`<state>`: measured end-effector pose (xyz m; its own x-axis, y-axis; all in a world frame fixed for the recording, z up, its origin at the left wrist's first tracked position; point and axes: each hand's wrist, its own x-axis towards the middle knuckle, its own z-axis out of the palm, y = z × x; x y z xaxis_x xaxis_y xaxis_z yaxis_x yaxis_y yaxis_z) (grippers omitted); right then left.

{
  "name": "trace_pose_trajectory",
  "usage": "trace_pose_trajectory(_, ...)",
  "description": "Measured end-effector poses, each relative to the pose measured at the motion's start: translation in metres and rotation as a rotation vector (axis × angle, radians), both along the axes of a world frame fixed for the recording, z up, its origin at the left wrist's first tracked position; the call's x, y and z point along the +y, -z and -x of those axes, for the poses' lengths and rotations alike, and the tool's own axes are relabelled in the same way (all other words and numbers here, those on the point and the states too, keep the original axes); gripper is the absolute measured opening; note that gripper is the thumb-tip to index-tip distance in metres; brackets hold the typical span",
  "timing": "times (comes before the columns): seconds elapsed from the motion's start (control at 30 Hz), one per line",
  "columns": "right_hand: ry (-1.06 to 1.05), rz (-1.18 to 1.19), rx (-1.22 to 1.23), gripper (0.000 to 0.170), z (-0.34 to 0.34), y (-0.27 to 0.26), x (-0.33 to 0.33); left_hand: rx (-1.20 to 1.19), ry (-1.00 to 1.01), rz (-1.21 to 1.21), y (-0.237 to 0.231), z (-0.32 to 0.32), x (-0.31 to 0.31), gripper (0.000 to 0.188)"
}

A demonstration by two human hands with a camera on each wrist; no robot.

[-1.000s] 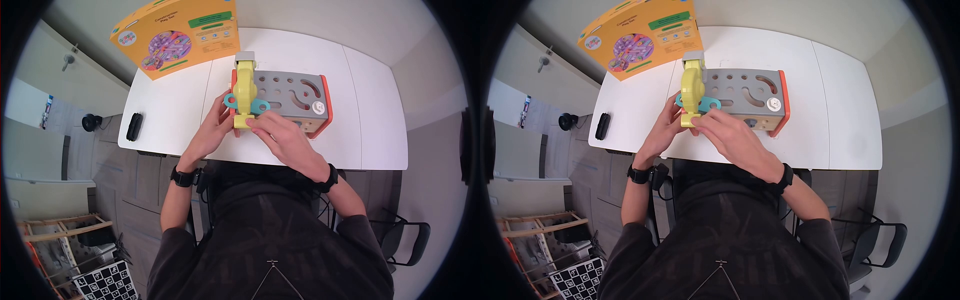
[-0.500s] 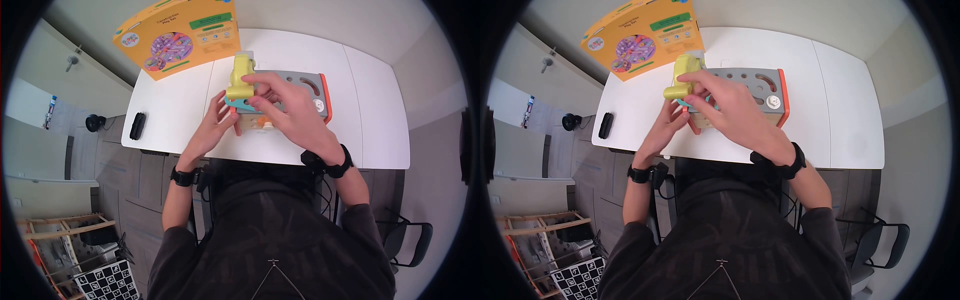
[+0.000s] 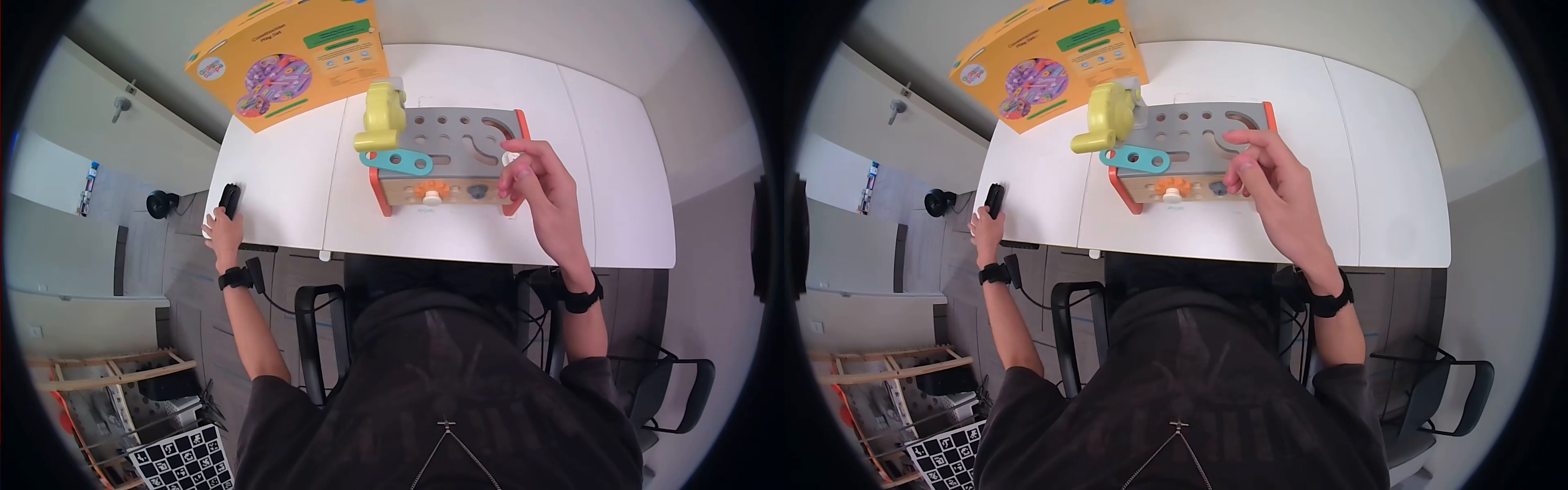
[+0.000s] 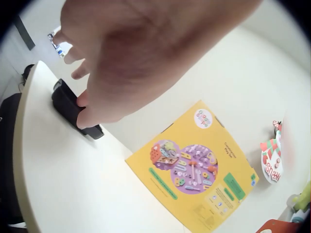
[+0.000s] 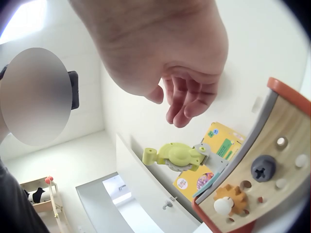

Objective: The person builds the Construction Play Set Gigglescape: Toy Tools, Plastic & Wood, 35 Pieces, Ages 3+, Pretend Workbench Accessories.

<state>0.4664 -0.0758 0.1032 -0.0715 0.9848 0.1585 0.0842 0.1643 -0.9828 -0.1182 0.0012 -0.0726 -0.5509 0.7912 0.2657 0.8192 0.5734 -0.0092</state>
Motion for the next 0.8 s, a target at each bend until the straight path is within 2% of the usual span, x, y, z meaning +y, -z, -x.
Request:
trace_pose_trajectory(0.07,0.01,-0.012,0.003,0.028,-0.004,0.001,-0.003,-0.169,0.036,0.078,-0.007,0.013,0.0,0.045)
trace_pose_trajectory(0.17,0.031,0.008,-0.002,0.028,-0.008,-0.002,-0.005,-0.287,0.077,0.005,-0.004,0.013,0.003,0.031)
trace_pose_trajectory(0.27,0.031,-0.054,-0.019,0.028,-0.012,0.002,-0.002,-0.281,0.154,-0.047,-0.006,0.011,0.014,0.025)
trace_pose_trajectory(0.37,0.043,-0.039,-0.021,0.028,-0.013,0.002,-0.002,-0.307,0.291,-0.098,-0.012,-0.012,0.015,0.029)
trace_pose_trajectory(0.5,0.05,-0.053,-0.024,0.028,-0.013,0.004,-0.002,-0.391,0.379,0.034,-0.004,-0.016,0.027,0.038)
trace_pose_trajectory(0.6,0.058,-0.076,-0.031,0.029,-0.014,0.003,-0.003,-0.407,0.508,0.041,0.006,-0.015,0.028,0.042)
trace_pose_trajectory(0.7,0.058,-0.107,-0.031,0.03,-0.016,0.004,-0.003,-0.221,0.494,-0.043,0.018,-0.008,0.028,0.044)
trace_pose_trajectory(0.8,0.054,-0.129,-0.043,0.03,-0.017,0.002,-0.002,-0.083,0.381,-0.015,0.0,-0.013,0.02,0.045)
